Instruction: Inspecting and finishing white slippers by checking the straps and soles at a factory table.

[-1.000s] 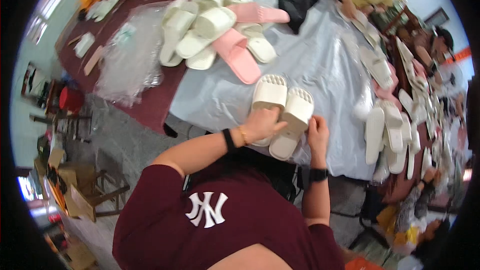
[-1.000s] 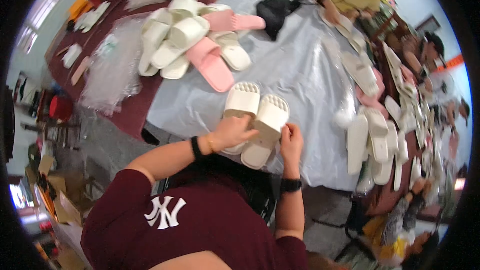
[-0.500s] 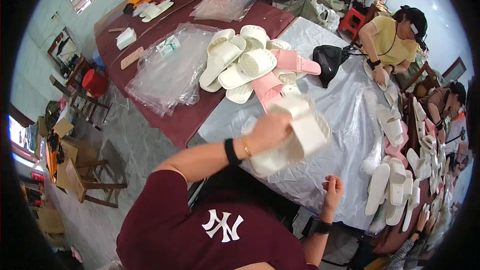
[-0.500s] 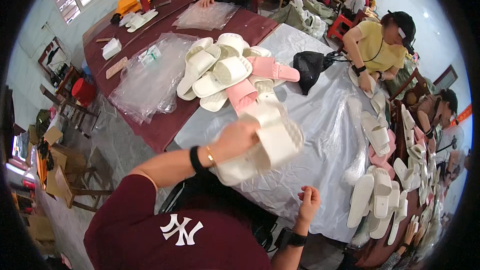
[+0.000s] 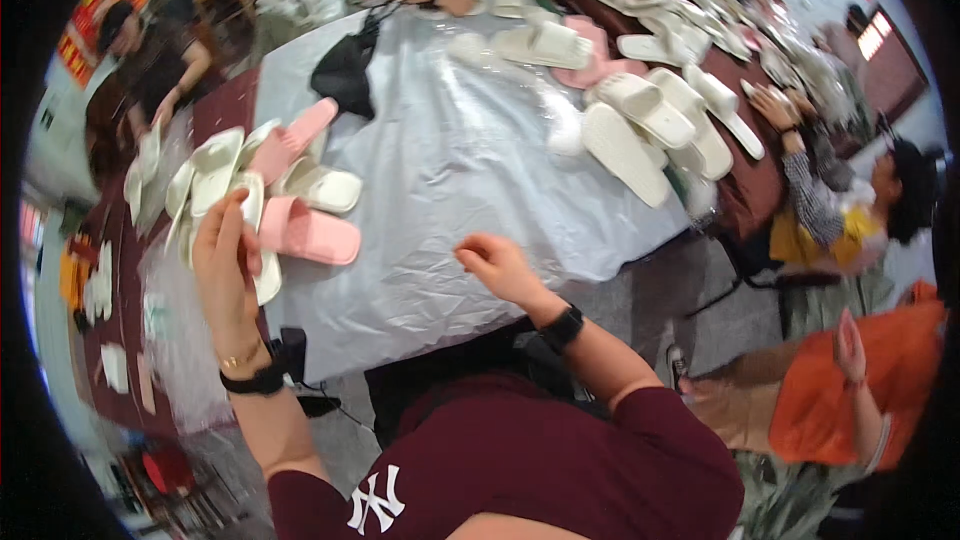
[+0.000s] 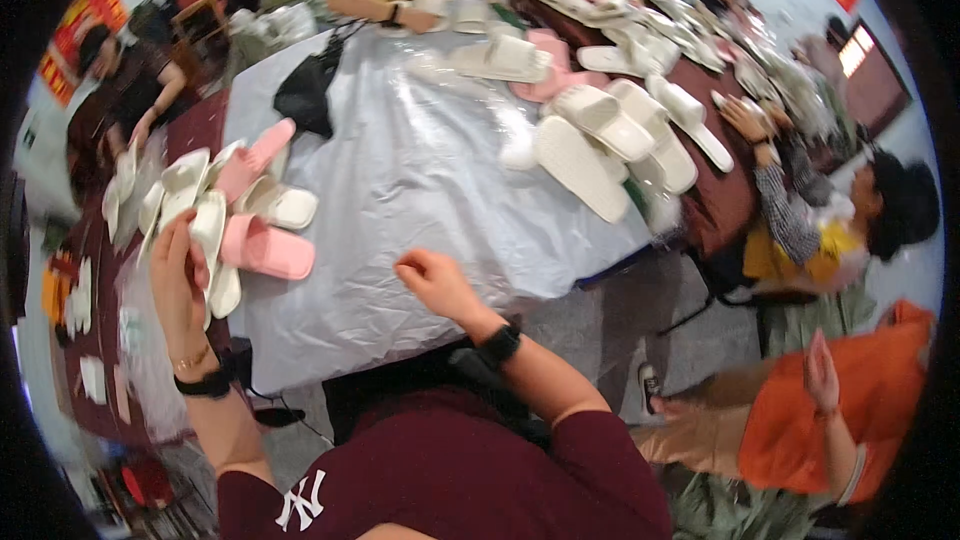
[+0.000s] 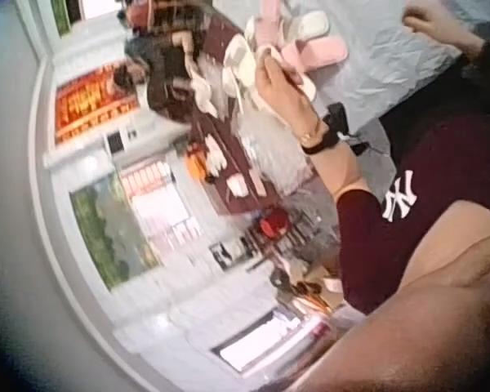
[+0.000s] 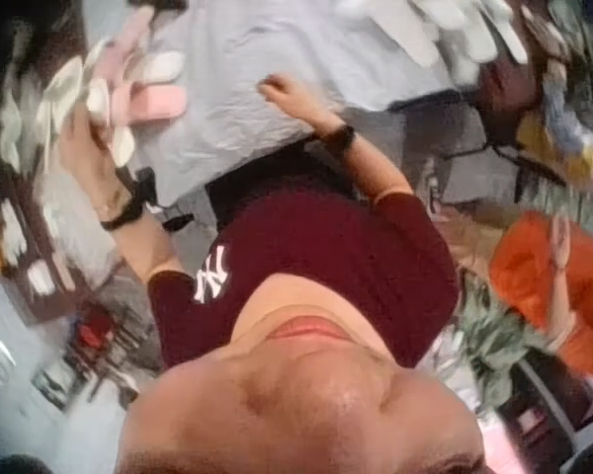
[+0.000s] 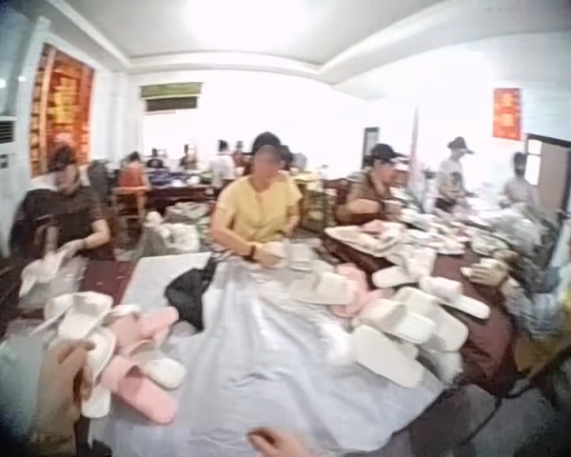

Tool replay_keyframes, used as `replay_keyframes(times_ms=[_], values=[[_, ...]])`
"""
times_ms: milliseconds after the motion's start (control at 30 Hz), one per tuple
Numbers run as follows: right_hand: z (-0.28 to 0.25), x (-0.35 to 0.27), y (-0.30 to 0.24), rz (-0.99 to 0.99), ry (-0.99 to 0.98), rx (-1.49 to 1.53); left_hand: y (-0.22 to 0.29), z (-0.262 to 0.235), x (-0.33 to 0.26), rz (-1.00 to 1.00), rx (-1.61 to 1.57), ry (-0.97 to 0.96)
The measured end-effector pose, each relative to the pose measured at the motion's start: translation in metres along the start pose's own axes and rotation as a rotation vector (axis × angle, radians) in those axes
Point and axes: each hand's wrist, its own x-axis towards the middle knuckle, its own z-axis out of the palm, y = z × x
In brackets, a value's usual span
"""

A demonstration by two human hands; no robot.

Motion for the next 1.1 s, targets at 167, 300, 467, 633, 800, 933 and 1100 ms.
replay_keyframes(times_ms=[167,300,467,633,800,933,1100], values=[[-0.076,0.019,-0.017,-0.059,0.438,-0.047,-0.008,0.014,-0.028,-0.087,-0.571,-0.247],[-0.205,0.041,0.053,-0.119,1.079,-0.044,-0.009,-0.002,-0.037,-0.065,-0.683,-0.283],[-0.303,0.051,0.06,0.229,1.354,0.063,-0.035,-0.006,-0.051,-0.315,-0.569,-0.137],[-0.333,0.052,0.071,0.447,1.016,0.699,-0.054,0.022,-0.059,-0.419,-0.504,-0.244],[-0.325,0.04,0.045,0.102,1.128,0.472,-0.067,0.037,-0.069,-0.578,-0.426,-0.385],[-0.288,0.009,-0.015,-0.064,1.076,0.651,-0.074,0.05,-0.074,-0.632,-0.336,-0.485],[-0.264,-0.029,-0.078,-0.235,0.888,0.675,-0.085,0.072,-0.074,-0.674,-0.352,-0.612]])
